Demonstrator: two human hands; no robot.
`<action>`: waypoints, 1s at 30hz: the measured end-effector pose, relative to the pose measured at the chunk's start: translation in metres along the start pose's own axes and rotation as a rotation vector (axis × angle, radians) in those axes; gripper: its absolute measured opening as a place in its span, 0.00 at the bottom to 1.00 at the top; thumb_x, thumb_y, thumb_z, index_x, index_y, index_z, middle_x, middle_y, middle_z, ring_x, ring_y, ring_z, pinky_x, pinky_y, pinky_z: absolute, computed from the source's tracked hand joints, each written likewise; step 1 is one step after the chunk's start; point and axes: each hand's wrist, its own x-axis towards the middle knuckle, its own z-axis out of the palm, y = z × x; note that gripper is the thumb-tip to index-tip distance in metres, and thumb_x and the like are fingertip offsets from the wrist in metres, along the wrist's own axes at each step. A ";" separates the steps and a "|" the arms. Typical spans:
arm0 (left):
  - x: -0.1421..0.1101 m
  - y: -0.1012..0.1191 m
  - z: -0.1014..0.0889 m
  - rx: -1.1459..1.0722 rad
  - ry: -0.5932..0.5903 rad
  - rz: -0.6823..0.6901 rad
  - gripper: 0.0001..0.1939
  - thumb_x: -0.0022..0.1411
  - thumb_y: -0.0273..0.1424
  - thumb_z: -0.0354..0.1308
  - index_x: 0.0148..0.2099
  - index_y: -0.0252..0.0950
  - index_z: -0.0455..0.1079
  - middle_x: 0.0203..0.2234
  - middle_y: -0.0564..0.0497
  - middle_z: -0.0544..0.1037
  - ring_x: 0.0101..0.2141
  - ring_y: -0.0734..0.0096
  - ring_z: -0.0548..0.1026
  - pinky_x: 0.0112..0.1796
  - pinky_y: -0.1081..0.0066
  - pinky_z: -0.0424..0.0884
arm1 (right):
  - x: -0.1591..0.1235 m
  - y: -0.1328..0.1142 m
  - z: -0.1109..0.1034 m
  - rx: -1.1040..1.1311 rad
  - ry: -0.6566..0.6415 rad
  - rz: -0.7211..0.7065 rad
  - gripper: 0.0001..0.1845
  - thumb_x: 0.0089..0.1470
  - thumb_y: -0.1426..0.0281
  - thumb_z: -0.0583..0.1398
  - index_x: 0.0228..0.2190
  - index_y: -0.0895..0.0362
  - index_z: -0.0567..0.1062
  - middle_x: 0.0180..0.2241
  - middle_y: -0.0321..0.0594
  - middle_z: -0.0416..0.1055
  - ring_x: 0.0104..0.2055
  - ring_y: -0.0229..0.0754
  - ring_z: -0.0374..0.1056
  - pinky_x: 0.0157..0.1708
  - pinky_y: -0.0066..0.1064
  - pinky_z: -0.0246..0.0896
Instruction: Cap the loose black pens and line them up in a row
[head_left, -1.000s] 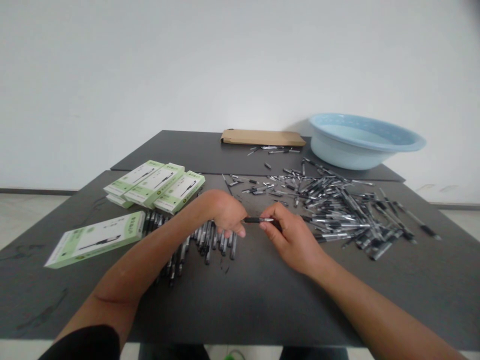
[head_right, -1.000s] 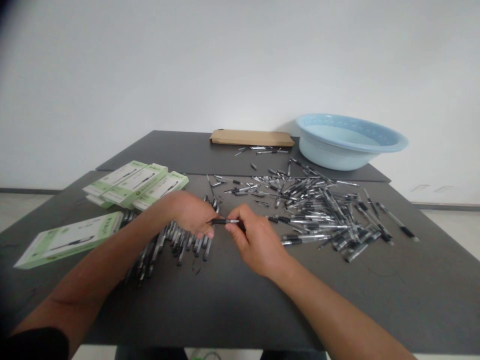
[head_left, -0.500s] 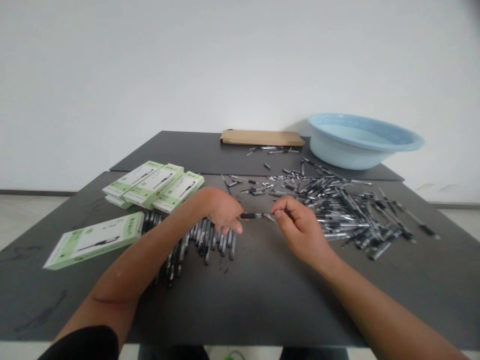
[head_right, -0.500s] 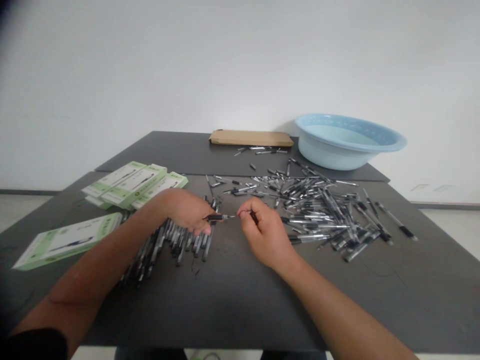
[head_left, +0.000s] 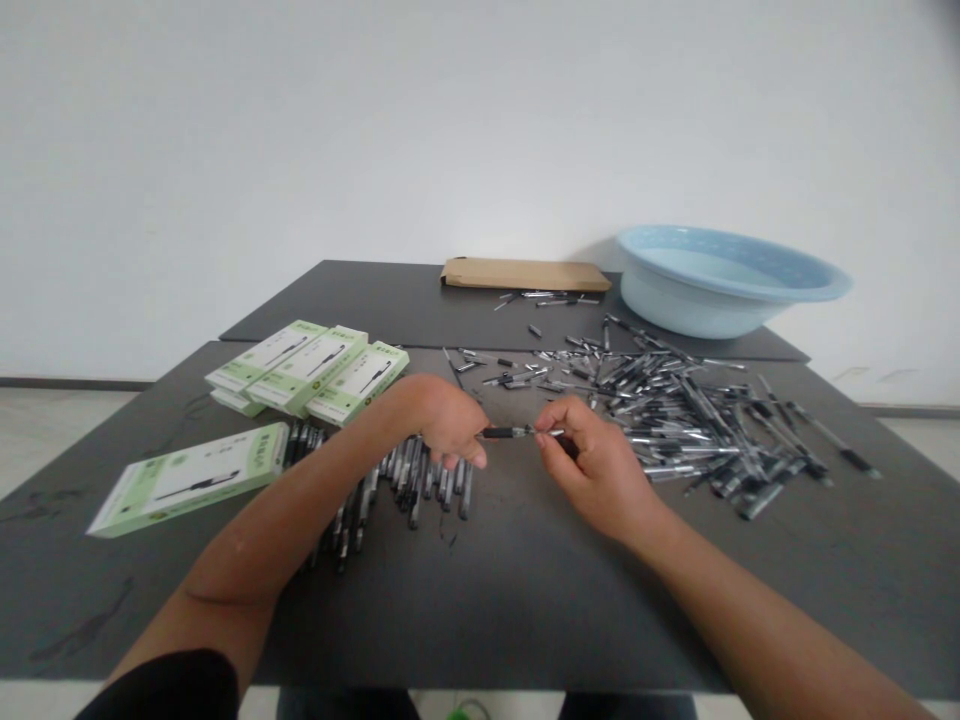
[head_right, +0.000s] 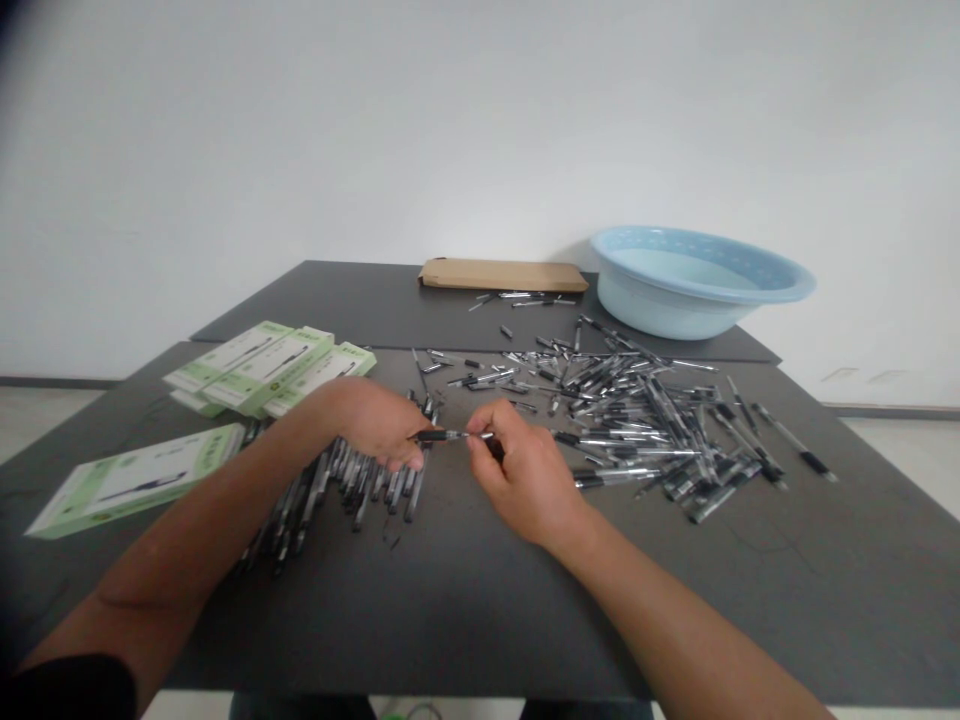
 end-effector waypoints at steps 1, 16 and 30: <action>0.000 0.001 0.000 0.005 -0.006 -0.001 0.15 0.64 0.35 0.50 0.43 0.34 0.75 0.33 0.46 0.82 0.29 0.67 0.76 0.30 0.73 0.67 | 0.000 0.000 0.000 -0.009 -0.002 -0.003 0.04 0.55 0.71 0.55 0.35 0.54 0.66 0.22 0.30 0.65 0.22 0.35 0.61 0.24 0.25 0.50; -0.004 0.004 0.000 0.039 -0.002 0.000 0.15 0.66 0.36 0.49 0.42 0.33 0.73 0.34 0.45 0.81 0.30 0.67 0.77 0.28 0.74 0.65 | 0.001 -0.001 0.002 -0.036 0.006 -0.019 0.01 0.56 0.72 0.55 0.33 0.55 0.67 0.21 0.31 0.65 0.22 0.35 0.62 0.25 0.25 0.51; -0.005 0.006 0.000 0.042 0.008 0.004 0.12 0.64 0.35 0.50 0.40 0.35 0.73 0.31 0.48 0.81 0.28 0.69 0.75 0.27 0.75 0.64 | 0.000 0.000 0.003 -0.027 -0.004 -0.011 0.01 0.56 0.71 0.55 0.33 0.55 0.67 0.22 0.32 0.66 0.23 0.36 0.64 0.26 0.25 0.52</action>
